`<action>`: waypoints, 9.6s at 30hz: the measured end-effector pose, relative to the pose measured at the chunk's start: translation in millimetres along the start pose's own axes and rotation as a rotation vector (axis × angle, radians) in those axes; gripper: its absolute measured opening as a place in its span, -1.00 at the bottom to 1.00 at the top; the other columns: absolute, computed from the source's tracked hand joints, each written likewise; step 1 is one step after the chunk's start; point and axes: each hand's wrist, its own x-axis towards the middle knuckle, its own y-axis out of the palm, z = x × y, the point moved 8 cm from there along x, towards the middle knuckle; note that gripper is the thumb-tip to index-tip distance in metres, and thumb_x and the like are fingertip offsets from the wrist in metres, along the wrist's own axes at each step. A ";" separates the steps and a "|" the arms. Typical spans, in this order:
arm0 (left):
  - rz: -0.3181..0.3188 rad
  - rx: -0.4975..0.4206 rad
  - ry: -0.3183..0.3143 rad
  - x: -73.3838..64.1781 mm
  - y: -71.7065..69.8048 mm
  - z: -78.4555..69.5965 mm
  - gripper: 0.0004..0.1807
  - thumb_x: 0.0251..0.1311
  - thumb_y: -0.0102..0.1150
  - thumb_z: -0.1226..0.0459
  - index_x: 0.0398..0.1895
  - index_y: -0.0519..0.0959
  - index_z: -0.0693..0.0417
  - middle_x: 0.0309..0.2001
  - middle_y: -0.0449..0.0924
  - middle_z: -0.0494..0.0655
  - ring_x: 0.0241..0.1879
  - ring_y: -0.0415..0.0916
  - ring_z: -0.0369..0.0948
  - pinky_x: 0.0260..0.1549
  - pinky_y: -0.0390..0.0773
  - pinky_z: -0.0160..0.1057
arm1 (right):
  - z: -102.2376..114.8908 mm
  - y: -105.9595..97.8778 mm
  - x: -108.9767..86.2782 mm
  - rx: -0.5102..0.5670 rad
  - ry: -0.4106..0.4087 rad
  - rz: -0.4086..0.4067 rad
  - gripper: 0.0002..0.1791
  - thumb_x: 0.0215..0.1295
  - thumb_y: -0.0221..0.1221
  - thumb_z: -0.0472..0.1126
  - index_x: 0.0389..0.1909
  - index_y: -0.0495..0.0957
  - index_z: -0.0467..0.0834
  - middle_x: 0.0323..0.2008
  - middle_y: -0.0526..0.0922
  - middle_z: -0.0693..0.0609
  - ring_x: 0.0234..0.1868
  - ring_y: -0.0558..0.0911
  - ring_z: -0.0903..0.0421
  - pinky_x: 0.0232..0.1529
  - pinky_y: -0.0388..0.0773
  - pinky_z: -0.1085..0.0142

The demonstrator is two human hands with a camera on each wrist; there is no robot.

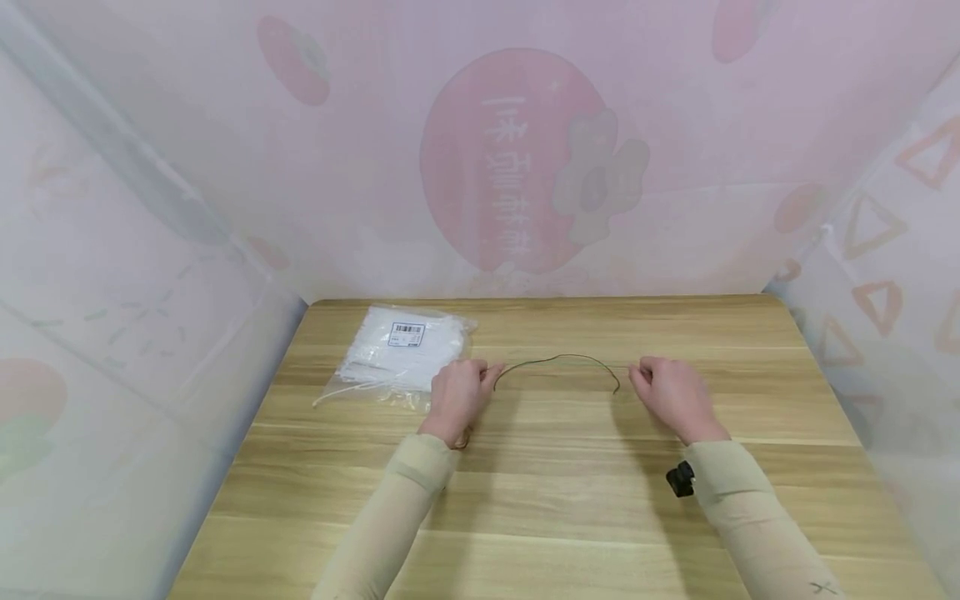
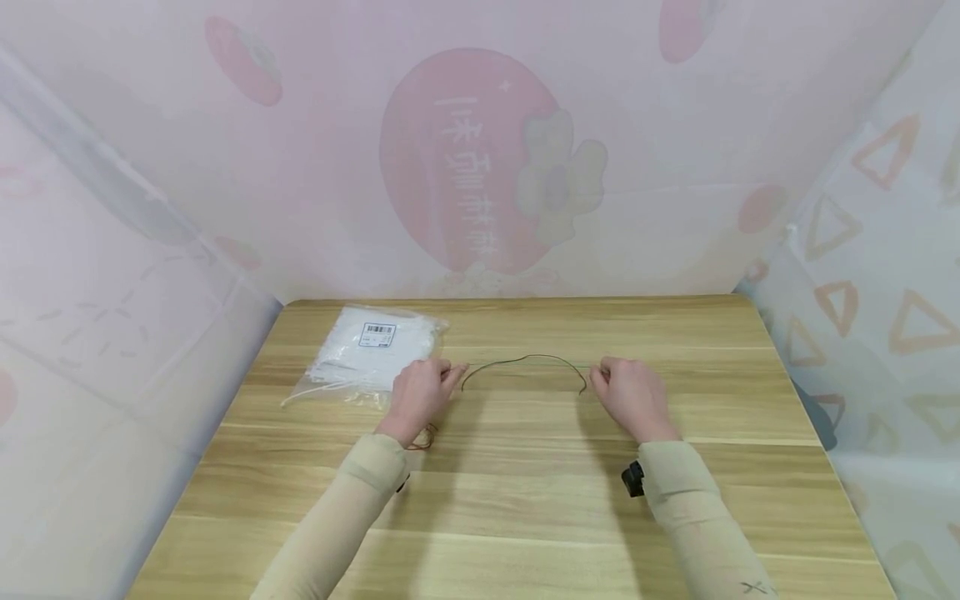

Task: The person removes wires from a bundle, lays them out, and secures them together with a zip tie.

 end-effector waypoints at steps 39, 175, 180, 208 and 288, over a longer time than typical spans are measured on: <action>0.061 0.070 0.011 -1.2 3.6 20.0 -0.52 0.57 -0.11 0.03 -0.62 0.35 -0.09 -0.59 0.46 -0.12 -0.58 0.46 -0.08 -0.58 0.47 -0.03 | -36.8 -5.4 -6.6 -0.061 0.146 -0.016 -0.53 0.62 -0.05 -0.05 -0.59 0.29 -0.06 -0.74 0.28 0.06 -0.73 0.26 0.09 -0.72 0.16 0.24; 0.150 -0.069 -0.141 -0.9 -21.7 31.0 -0.74 0.37 0.23 0.17 0.04 0.65 0.03 -0.23 0.63 -0.07 -0.25 0.58 -0.06 -0.20 0.53 0.00 | -7.8 30.4 10.9 0.153 0.105 0.040 -0.51 0.50 0.13 0.13 0.08 0.57 -0.23 -0.01 0.58 -0.14 -0.06 0.56 -0.12 -0.05 0.49 -0.07; 0.150 -0.091 -0.148 -12.3 -38.6 39.4 -0.78 0.39 0.21 0.21 0.02 0.67 0.03 -0.25 0.63 -0.09 -0.28 0.57 -0.08 -0.27 0.54 -0.03 | 5.9 23.8 10.4 0.180 0.087 0.026 -0.61 0.48 0.18 0.06 0.01 0.61 -0.20 -0.06 0.61 -0.10 -0.10 0.56 -0.10 -0.09 0.50 -0.02; 0.195 0.147 0.124 -56.0 15.8 38.6 -0.85 -0.01 0.44 0.30 -0.42 0.62 -0.06 -0.36 0.50 -0.15 -0.21 0.46 0.00 -0.11 0.28 0.08 | 48.9 48.9 3.1 0.215 -0.038 0.101 -0.90 0.38 0.33 -0.12 -0.22 0.67 -0.06 -0.21 0.64 0.06 -0.18 0.58 0.01 -0.16 0.54 0.09; 0.051 -0.594 0.161 -44.2 5.6 -73.9 -0.93 0.31 0.34 0.32 -0.35 0.72 0.01 -0.39 0.69 -0.23 -0.46 0.51 -0.36 -0.48 0.51 -0.34 | 104.2 47.7 -15.5 0.334 -0.022 0.158 -0.76 0.53 0.15 -0.01 -0.37 0.49 0.02 -0.60 0.37 0.19 -0.60 0.30 0.26 -0.56 0.29 0.33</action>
